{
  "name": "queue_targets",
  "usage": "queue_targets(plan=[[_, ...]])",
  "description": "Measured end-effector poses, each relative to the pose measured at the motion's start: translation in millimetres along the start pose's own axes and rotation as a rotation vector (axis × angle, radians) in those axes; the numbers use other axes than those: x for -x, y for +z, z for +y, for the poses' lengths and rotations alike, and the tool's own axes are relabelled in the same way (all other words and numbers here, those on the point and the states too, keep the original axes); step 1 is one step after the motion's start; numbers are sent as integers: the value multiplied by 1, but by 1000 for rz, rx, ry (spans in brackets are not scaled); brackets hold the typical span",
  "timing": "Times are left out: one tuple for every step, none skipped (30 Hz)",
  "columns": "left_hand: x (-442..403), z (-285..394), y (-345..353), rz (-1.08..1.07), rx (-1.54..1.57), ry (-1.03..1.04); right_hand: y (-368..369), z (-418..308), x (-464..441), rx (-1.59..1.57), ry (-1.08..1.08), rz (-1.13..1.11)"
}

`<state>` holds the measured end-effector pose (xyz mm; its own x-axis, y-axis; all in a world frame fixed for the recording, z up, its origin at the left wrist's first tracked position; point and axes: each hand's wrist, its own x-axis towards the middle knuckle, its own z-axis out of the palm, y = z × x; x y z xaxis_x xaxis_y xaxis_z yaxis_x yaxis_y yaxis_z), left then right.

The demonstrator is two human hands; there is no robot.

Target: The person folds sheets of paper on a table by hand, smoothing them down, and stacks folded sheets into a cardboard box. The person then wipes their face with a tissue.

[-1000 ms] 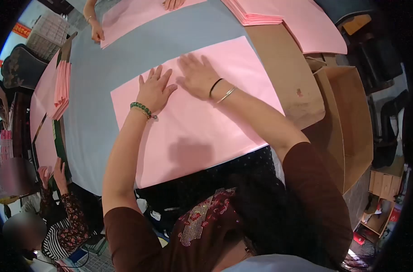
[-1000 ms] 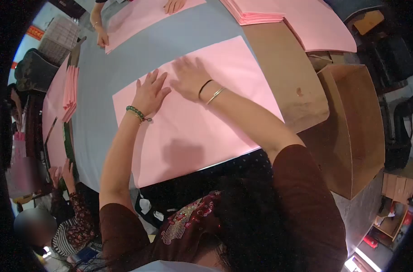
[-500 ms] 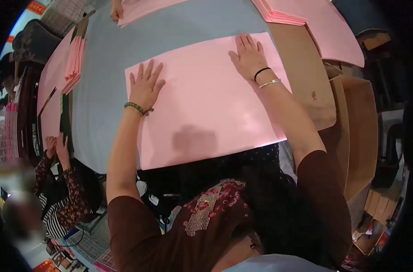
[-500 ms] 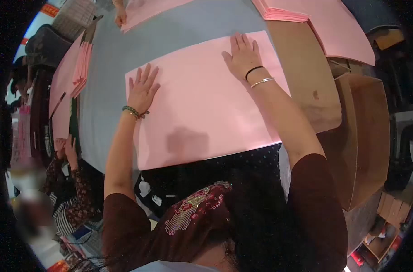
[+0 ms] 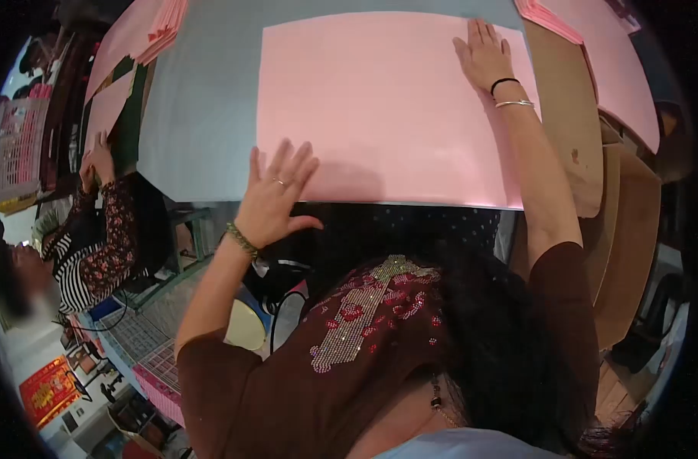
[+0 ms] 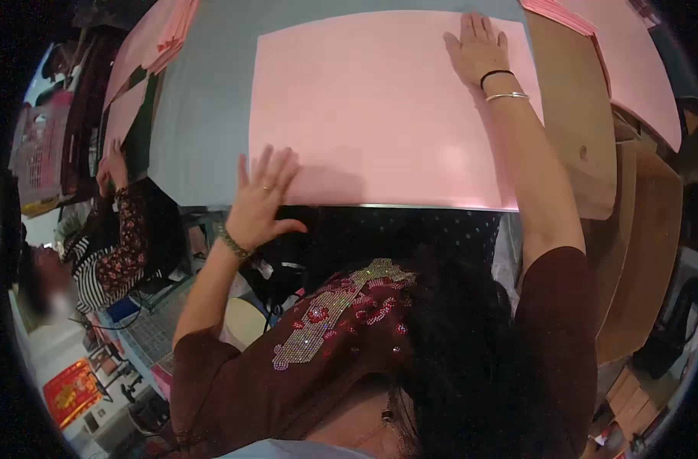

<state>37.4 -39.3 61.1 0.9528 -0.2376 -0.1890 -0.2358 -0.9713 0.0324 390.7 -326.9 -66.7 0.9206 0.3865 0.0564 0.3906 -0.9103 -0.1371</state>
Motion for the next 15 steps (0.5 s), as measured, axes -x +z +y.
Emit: queue_targets(plan=[[-9, 17, 10, -38, -2, -2, 3, 11, -2, -21, -3, -1], [43, -26, 24, 0, -1, 25, -19, -50, 10, 11, 8, 59], [40, -20, 30, 2, -6, 22, -18, -41, 9, 16, -3, 54], [37, -14, 36, 30, -23, 41, -17, -35, 10, 19, -3, 62], [38, -16, 42, 68, -41, 62, -17, -37, 10, -27, -2, 66], [39, -19, 48, 88, -49, 66, -19, -37, 8, -74, -2, 73], [42, -23, 52, 106, -50, 70, -30, -41, 9, -66, 1, 99], [43, -23, 53, 119, -50, 76, -40, -48, 15, -57, -8, 37], [44, -21, 53, 143, -12, 68, -49, -50, 18, -48, -15, -28], [45, -21, 55, 157, -19, 81, -42, -42, 15, -42, -5, -11], [44, -22, 57, 143, -31, 85, -21, -29, 9, -114, -53, -11], [45, -22, 61, 145, -47, 89, -14, -18, 5, -178, -106, 5], [45, -20, 61, 155, -12, 89, -24, -10, 1, -123, -120, -157], [47, -20, 61, 168, -15, 100, -26, -9, 2, -116, -111, -144], [46, -19, 60, 169, 20, 92, -26, -9, 3, -336, -59, -114]])
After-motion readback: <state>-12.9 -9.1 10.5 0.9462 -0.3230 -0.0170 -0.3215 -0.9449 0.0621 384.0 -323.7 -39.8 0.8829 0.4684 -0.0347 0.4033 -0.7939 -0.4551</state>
